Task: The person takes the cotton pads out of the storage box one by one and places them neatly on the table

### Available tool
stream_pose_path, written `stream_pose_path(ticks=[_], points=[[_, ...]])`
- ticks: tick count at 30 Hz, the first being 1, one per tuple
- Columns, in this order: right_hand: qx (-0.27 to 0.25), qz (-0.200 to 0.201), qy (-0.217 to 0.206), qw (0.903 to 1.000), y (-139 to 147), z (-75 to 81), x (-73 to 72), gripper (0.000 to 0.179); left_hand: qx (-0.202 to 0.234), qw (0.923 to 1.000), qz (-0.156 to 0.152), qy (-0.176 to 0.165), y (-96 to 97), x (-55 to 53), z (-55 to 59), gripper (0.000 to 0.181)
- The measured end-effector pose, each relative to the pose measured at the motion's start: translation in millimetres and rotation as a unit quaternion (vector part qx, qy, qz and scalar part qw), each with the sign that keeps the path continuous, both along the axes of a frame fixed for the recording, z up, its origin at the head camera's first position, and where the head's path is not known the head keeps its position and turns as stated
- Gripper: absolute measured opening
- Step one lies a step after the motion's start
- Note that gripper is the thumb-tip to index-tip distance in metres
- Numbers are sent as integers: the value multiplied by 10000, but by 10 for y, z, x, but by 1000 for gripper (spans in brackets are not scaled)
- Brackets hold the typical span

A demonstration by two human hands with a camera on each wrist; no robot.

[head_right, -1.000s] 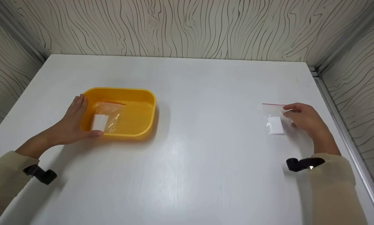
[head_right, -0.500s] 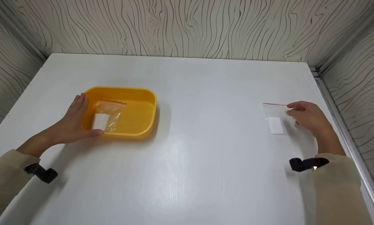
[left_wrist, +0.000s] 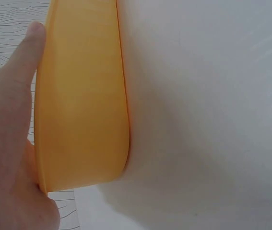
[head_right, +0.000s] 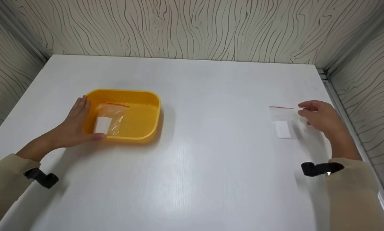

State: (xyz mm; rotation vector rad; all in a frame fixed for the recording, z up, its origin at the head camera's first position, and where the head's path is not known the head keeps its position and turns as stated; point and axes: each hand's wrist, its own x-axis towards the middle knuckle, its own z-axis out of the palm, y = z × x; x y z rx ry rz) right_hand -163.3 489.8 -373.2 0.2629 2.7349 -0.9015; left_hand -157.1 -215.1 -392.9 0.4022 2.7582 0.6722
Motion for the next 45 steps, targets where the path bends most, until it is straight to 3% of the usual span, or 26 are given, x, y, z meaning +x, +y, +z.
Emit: stream_pose_path(ticks=[6, 14, 18, 23, 25, 27, 29, 33, 36, 39, 43, 45], points=[[-403, -28, 328, 9986, -32, -4, -10, 59, -34, 10000, 35, -13, 0, 5, 3, 140], [-1529, 234, 218, 9877, -10, 10, -31, 21, -37, 10000, -9, 31, -7, -7, -14, 140], [-2002, 210, 211, 9793, -10, 25, -32, 18, -29, 10000, -35, 67, -6, -14, -18, 140], [-2719, 137, 251, 9619, -4, 31, -34, 25, -21, 9999, -43, 102, -6, -15, -19, 139], [-3133, 131, 274, 9492, -7, 20, -40, 28, -31, 9999, -38, 100, -4, -13, -18, 140], [-3670, 288, 311, 9292, -8, -1, -46, 32, -42, 9999, -40, 93, -2, -9, -16, 139], [-4292, 601, 310, 9007, -6, -29, -54, 38, -60, 9999, -38, 78, 0, -7, -16, 139], [-5362, 1656, 169, 8275, -7, -63, -87, 48, -46, 10000, -30, 37, 3, -8, -17, 140], [-5670, 2312, 93, 7906, -30, -62, -128, 53, -33, 10000, -26, 24, 3, -11, -19, 140], [-5583, 2689, 182, 7847, -61, -55, -161, 55, -46, 10000, -21, 26, -1, -12, -21, 140], [-5436, 2923, 262, 7864, -116, -50, -189, 56, -59, 10000, 2, -2, -3, -10, -26, 140], [-5467, 3075, 216, 7785, -144, -48, -207, 56, -58, 10000, 16, -17, -2, -9, -26, 140]])
